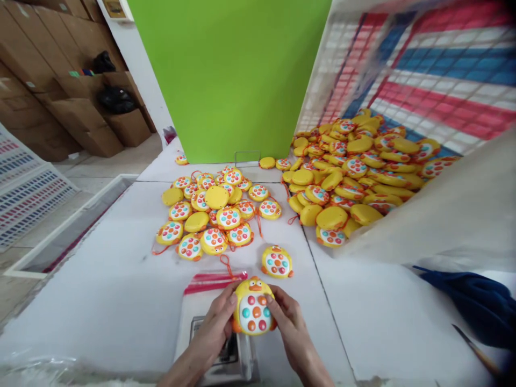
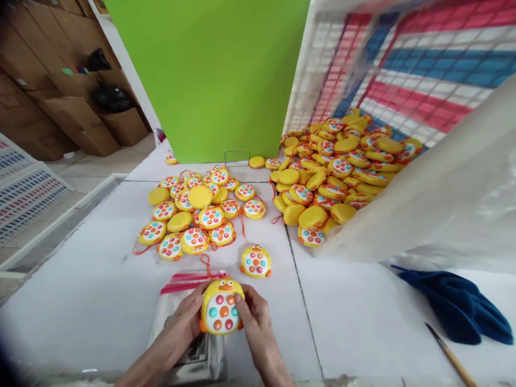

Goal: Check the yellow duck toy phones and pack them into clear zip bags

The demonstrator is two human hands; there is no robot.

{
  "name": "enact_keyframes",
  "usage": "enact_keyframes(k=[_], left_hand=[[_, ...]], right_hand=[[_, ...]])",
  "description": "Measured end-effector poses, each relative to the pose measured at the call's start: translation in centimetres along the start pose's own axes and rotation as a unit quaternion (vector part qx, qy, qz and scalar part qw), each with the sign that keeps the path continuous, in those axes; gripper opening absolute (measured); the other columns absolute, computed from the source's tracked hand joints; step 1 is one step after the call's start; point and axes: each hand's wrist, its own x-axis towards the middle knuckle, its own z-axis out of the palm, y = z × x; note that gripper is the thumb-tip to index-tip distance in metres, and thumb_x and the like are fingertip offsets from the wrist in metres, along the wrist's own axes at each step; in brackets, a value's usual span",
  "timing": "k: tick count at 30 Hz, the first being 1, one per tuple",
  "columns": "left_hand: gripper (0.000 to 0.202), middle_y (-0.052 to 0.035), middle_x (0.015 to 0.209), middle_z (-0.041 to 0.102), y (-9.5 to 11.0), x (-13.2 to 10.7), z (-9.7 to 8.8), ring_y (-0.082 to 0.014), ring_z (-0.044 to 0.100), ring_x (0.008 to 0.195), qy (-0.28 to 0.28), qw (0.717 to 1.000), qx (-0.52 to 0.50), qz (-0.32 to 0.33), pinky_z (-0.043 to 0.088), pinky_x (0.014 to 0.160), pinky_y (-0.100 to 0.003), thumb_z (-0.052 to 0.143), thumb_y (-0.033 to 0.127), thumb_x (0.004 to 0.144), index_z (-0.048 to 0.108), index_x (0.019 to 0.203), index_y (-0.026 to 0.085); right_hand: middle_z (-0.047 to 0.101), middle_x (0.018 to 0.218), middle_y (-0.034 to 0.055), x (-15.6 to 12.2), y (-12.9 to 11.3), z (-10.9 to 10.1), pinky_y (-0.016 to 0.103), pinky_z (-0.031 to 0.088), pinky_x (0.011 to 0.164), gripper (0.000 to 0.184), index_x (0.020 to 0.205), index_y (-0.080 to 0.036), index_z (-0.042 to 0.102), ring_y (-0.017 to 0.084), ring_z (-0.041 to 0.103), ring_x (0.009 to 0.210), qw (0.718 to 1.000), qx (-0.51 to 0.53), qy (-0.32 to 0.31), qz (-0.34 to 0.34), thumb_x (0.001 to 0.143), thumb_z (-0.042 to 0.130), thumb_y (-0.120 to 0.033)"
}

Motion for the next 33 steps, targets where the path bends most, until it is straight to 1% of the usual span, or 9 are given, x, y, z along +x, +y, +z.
enact_keyframes(k=[4, 7, 10, 13, 18, 21, 26, 29, 33], left_hand=[[0.05, -0.0103, 0.126, 0.052, 0.3, 0.1, 0.1, -0.026, 0.047, 0.117, 0.014, 1.0, -0.013, -0.016, 0.044, 0.093, -0.036, 0.055, 0.047, 0.081, 0.049, 0.123, 0.021], [0.052, -0.0118, 0.126, 0.052, 0.5, 0.0, 0.0, -0.0286, 0.048, 0.115, 0.017, 1.0, 0.019, -0.018, 0.045, 0.091, -0.038, 0.054, 0.048, 0.08, 0.05, 0.123, 0.019], [0.06, -0.0108, 0.127, 0.052, 0.9, -0.2, -0.3, -0.0294, 0.048, 0.115, -0.017, 0.994, 0.101, 0.025, 0.043, 0.093, -0.037, 0.067, 0.034, 0.072, 0.046, 0.126, 0.019], [0.061, -0.0071, 0.124, 0.054, 1.4, -0.2, -0.6, -0.0253, 0.051, 0.11, -0.009, 0.972, 0.224, 0.067, 0.041, 0.094, -0.033, 0.064, 0.019, 0.071, 0.043, 0.128, 0.021], [0.058, -0.0058, 0.111, 0.061, 1.8, 0.0, -0.8, -0.021, 0.058, 0.091, -0.004, 0.94, 0.331, 0.081, 0.042, 0.089, -0.031, 0.053, 0.014, 0.074, 0.043, 0.13, 0.021], [0.059, -0.0084, 0.115, 0.061, 1.2, 0.0, -0.7, -0.0242, 0.058, 0.096, 0.016, 0.926, 0.365, 0.096, 0.043, 0.089, -0.033, 0.054, 0.016, 0.074, 0.043, 0.132, 0.02], [0.06, -0.0099, 0.128, 0.053, -0.2, 0.0, -0.6, -0.0284, 0.049, 0.115, 0.044, 0.918, 0.384, 0.092, 0.036, 0.099, -0.035, 0.055, 0.014, 0.071, 0.045, 0.131, 0.018], [0.062, -0.0092, 0.129, 0.052, -0.3, 0.2, -0.8, -0.0277, 0.046, 0.119, 0.025, 0.918, 0.386, 0.085, 0.034, 0.101, -0.035, 0.054, 0.013, 0.071, 0.043, 0.132, 0.018], [0.065, -0.0066, 0.131, 0.05, 0.1, 0.5, -1.0, -0.0265, 0.044, 0.121, -0.013, 0.9, 0.431, 0.062, 0.032, 0.104, -0.037, 0.055, 0.015, 0.07, 0.041, 0.133, 0.021]], right_hand=[[0.067, 0.09, 0.0062, 0.3, -0.3, 0.8, 0.025, 0.048, 0.059, 0.037, 0.1, -0.018, 0.059, 0.019, 0.062, 0.076, 0.999, -0.013, 0.018, 0.028, 0.079, 0.058, -0.048], [0.066, 0.087, 0.0055, 0.6, 0.1, 1.3, 0.025, 0.049, 0.061, 0.037, 0.097, -0.017, 0.058, 0.019, 0.061, 0.076, 0.999, -0.02, 0.02, 0.017, 0.074, 0.064, -0.046], [0.064, 0.086, 0.0057, 1.1, 1.1, 1.6, 0.029, 0.051, 0.065, 0.035, 0.094, -0.017, 0.056, 0.02, 0.06, 0.077, 0.999, -0.015, 0.046, 0.009, 0.075, 0.062, -0.046], [0.062, 0.095, 0.0082, 1.5, 1.4, 1.7, 0.031, 0.052, 0.066, 0.042, 0.103, -0.018, 0.051, 0.023, 0.06, 0.084, 0.996, -0.061, 0.057, -0.006, 0.074, 0.062, -0.046], [0.062, 0.099, 0.0061, 2.2, 0.2, 1.8, 0.03, 0.049, 0.076, 0.043, 0.109, -0.019, 0.05, 0.021, 0.059, 0.09, 0.978, -0.207, -0.01, -0.034, 0.07, 0.065, -0.029], [0.063, 0.086, 0.0022, 2.4, -0.3, 2.0, 0.028, 0.048, 0.069, 0.037, 0.104, -0.019, 0.05, 0.018, 0.059, 0.077, 0.98, -0.19, -0.041, -0.033, 0.071, 0.063, -0.028], [0.059, 0.076, -0.0006, 2.2, 0.0, 2.1, 0.024, 0.047, 0.063, 0.031, 0.093, -0.019, 0.05, 0.016, 0.057, 0.071, 0.991, -0.124, -0.045, -0.017, 0.069, 0.067, -0.029], [0.057, 0.075, -0.0011, 2.0, 0.4, 1.8, 0.023, 0.045, 0.061, 0.031, 0.094, -0.018, 0.049, 0.015, 0.055, 0.068, 0.99, -0.134, -0.034, -0.028, 0.071, 0.066, -0.03], [0.059, 0.083, 0.0022, 1.6, 0.8, 0.9, 0.026, 0.047, 0.067, 0.033, 0.102, -0.018, 0.049, 0.016, 0.055, 0.074, 0.985, -0.162, -0.047, -0.036, 0.076, 0.061, -0.034]])
